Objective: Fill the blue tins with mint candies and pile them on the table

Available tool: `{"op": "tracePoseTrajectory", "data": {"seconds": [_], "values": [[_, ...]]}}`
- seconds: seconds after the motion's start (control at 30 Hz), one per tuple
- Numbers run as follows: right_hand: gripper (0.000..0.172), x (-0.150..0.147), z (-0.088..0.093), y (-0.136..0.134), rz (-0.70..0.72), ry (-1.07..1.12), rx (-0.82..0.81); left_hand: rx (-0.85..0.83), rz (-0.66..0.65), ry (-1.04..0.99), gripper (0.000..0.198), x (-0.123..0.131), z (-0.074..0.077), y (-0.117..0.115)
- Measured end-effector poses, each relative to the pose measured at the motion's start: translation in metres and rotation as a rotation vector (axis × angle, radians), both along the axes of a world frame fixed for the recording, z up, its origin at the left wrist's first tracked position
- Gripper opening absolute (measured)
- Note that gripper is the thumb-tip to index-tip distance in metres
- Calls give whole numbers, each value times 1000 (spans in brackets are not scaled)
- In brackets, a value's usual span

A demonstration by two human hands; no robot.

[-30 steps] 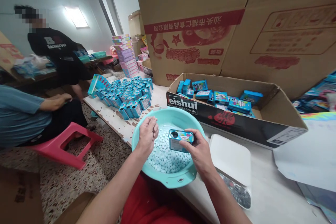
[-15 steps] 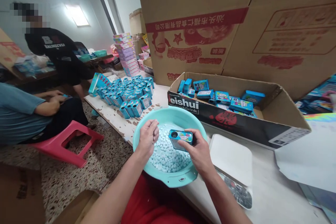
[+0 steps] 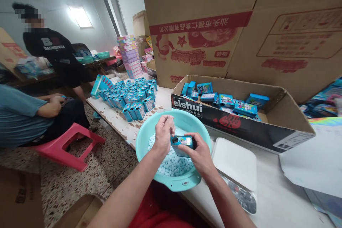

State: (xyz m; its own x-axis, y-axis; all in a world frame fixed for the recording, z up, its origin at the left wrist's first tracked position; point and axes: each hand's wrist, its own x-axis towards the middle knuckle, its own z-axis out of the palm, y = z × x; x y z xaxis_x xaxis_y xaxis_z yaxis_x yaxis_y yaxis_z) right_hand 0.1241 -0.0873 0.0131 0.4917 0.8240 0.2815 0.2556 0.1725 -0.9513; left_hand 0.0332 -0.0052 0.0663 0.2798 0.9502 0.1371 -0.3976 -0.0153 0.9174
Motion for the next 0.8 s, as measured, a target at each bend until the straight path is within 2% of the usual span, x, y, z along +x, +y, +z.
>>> {"op": "tracePoseTrajectory", "data": {"seconds": [0.1,0.2,0.27,0.37,0.4,0.47,0.57,0.7,0.8], "values": [[39,1,-2,0,4,50,-19,-38,13,-32,34,-10,4,4],[42,2,-5,0,12,157,-18,-39,48,32,33,-26,-1,9],[44,3,-6,0,-1,236,-1,-18,-10,205,31,-40,-10,12],[46,3,-5,-1,-18,313,44,133,-307,635,25,-61,-26,14],[45,2,-5,-2,-14,326,60,209,-368,763,23,-66,-29,14],[44,2,-3,-5,8,340,88,334,-350,901,17,-74,-31,13],[42,3,-3,-9,46,372,112,357,-273,895,24,-76,-23,10],[42,4,-3,-13,63,457,126,392,-347,888,34,-73,-11,6],[42,3,-3,-12,23,498,112,490,-385,992,33,-73,-16,5]]}}
